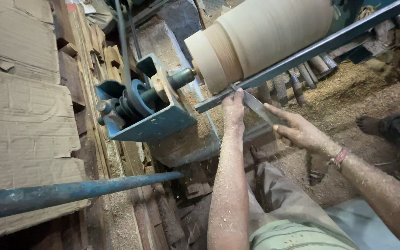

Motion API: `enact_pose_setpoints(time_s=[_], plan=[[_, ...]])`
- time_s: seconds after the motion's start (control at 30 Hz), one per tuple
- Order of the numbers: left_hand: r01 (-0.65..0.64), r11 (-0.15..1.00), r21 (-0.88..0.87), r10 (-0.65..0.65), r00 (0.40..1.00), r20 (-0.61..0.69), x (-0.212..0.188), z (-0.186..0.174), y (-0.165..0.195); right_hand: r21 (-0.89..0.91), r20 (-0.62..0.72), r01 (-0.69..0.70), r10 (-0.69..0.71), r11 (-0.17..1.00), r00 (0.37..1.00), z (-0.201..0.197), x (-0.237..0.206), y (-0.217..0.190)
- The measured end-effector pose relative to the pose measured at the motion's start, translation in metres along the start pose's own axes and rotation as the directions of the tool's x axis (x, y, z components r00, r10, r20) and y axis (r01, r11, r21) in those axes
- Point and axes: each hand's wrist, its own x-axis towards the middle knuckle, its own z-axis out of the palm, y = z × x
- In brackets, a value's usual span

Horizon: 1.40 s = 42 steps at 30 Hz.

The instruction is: The person holds a chisel against a spinning wooden cylinder mounted on a lathe, shaping its surface. They repeatedly reposition the chisel along the tool rest and press it into the rotating wood, producing shavings as the cylinder is turned down.

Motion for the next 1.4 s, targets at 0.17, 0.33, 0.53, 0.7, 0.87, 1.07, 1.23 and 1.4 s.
enact_pose_setpoints(time_s=[0.17, 0.33, 0.53, 0.7, 0.87, 1.07, 1.23, 1.4], plan=[[0.006, 1.000, -0.010, -0.006, 1.000, 0.007, 0.000, 0.000, 0.004, -0.014, 0.075, 0.100, -0.099, 0.995, 0.992, -0.014, 0.001, -0.010], [0.041, 0.997, -0.061, -0.040, 0.999, 0.020, -0.002, 0.000, 0.007, -0.113, 0.025, 0.026, -0.023, 0.993, 0.999, -0.011, -0.001, -0.015], [0.033, 0.996, 0.086, -0.034, 0.999, 0.011, 0.001, -0.007, 0.004, -0.034, -0.161, 0.149, -0.153, 0.988, 0.975, 0.045, -0.001, 0.019], [0.092, 0.993, 0.068, -0.094, 0.995, 0.033, 0.005, -0.016, 0.005, 0.154, -0.306, 0.177, -0.123, 0.972, 0.944, 0.104, 0.002, 0.027], [0.045, 0.994, 0.095, -0.048, 0.999, 0.021, 0.002, -0.014, 0.003, -0.006, -0.367, 0.210, -0.198, 0.978, 0.909, 0.110, 0.001, 0.024], [0.047, 0.997, 0.064, -0.045, 0.999, -0.023, 0.000, -0.006, 0.001, 0.038, -0.176, 0.030, -0.023, 0.999, 0.984, 0.050, -0.003, 0.019], [0.076, 0.997, -0.004, -0.077, 0.997, -0.018, -0.001, -0.004, 0.004, -0.090, -0.099, 0.044, -0.053, 0.995, 0.994, 0.026, -0.003, 0.008], [0.059, 0.998, -0.025, -0.059, 0.998, -0.028, 0.002, -0.002, 0.003, -0.080, -0.016, 0.092, -0.093, 0.993, 0.996, 0.011, -0.002, 0.001]])
